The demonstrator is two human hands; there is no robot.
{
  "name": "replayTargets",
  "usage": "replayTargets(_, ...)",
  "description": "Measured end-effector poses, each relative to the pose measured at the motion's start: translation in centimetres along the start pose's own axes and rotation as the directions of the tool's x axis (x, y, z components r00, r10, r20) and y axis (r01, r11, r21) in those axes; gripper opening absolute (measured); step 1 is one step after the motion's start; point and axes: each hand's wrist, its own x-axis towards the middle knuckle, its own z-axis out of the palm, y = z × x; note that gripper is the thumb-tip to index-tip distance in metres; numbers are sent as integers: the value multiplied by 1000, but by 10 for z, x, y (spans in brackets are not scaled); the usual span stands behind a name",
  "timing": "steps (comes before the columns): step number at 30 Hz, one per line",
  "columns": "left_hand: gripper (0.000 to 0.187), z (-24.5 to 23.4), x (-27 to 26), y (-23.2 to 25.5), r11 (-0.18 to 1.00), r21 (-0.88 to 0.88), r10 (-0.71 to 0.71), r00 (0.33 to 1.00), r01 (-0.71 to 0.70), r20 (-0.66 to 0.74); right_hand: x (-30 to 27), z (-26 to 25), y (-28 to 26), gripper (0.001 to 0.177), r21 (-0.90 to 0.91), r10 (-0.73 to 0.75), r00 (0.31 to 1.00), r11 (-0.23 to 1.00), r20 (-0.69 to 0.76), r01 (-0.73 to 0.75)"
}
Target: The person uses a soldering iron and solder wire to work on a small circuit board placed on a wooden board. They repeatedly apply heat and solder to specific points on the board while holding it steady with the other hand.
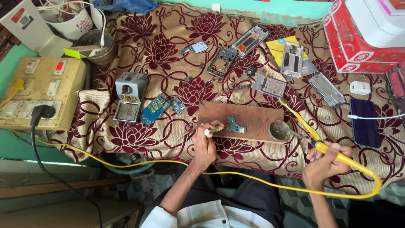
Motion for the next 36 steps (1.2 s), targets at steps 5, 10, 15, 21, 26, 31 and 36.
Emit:
replayTargets(5,25,-2,-4,1,999,41,18,1000,-19,3,-17,31,-28,28,155,53,996,986,78,-65)
replayTargets(10,26,1,-1,3,999,27,29,999,-29,-14,-50,55,-29,28,-123,-39,970,990,241,70)
replayTargets(15,30,1,-3,-1,1000,13,28,1000,-28,-11,-73,51,4,26,-69,60,958,997,280,-43)
replayTargets(21,29,4,-6,-10,999,35,-10,1000,10,-15,-81,36,36,26,138,179,934,963,311,-231)
replayTargets(26,27,2,-4,-9,999,14,48,999,-48,-2,-82,31,45,24,186,199,916,943,349,-276)
replayTargets(31,26,2,-4,-6,998,16,60,998,-60,8,-86,31,47,22,138,164,922,965,351,-224)
replayTargets(36,22,2,-4,-4,999,21,39,999,-39,4,-88,30,41,22,72,187,913,971,363,-227)
